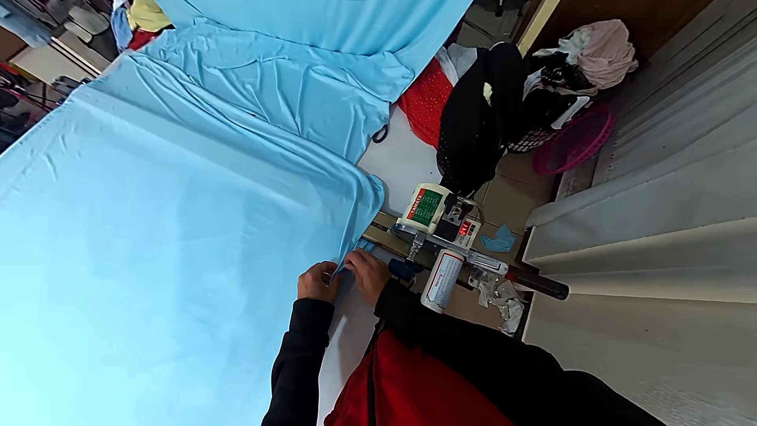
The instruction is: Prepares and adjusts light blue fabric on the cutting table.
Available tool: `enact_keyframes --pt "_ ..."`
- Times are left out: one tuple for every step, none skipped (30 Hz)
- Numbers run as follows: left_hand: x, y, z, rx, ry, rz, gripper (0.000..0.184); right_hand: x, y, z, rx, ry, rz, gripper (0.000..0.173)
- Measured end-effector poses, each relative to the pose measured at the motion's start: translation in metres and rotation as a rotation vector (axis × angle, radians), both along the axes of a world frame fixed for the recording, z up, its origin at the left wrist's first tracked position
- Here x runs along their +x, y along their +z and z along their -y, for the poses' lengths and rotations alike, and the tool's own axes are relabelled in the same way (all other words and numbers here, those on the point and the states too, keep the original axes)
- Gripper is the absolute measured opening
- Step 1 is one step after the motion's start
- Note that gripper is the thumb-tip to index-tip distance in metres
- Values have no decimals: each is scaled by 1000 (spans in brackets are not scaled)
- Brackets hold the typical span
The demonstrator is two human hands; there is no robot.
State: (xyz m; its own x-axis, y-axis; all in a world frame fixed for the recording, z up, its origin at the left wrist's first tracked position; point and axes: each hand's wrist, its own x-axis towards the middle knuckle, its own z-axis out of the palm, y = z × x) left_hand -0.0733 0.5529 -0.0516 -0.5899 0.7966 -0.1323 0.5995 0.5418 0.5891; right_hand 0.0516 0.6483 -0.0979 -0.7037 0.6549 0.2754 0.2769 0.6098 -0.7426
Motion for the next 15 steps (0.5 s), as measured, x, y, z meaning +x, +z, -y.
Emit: enact_keyframes --pt "-2 -2 1 60 -2 -52 15 1 -2 0 -5 -3 9 10" --pt "-5 -3 1 117 0 -98 13 2 -4 0 -18 -4 46 11" --pt "-7 -3 2 158 9 -129 12 3 -3 0 -53 6 120 13" --pt "-9 -1 2 184 22 -147 11 6 -1 -1 -105 29 218 17" --pt "-11 2 2 200 35 -156 11 7 1 -2 -148 58 309 22" --pt "-12 5 2 206 48 -158 11 8 -1 -1 -150 81 353 25" --pt "-13 6 1 208 57 -161 11 8 -7 0 -113 92 346 26" --pt "-13 6 1 209 61 -163 10 8 -13 0 -58 98 308 24" --pt "-13 6 1 207 60 -164 10 7 -17 -1 -12 105 273 20" --pt "-13 6 2 205 57 -157 9 6 -19 -1 26 109 249 16" --pt "-13 6 2 200 51 -147 10 6 -19 -2 56 111 232 14" --pt "-13 6 2 188 44 -130 10 5 -18 -2 79 112 222 13" --pt "-13 7 2 171 39 -106 11 5 -16 -3 89 112 211 13" --pt "-13 8 2 145 32 -80 11 5 -14 -3 82 106 196 13" --pt "-13 9 3 114 19 -48 13 4 -10 -4 71 93 166 13"
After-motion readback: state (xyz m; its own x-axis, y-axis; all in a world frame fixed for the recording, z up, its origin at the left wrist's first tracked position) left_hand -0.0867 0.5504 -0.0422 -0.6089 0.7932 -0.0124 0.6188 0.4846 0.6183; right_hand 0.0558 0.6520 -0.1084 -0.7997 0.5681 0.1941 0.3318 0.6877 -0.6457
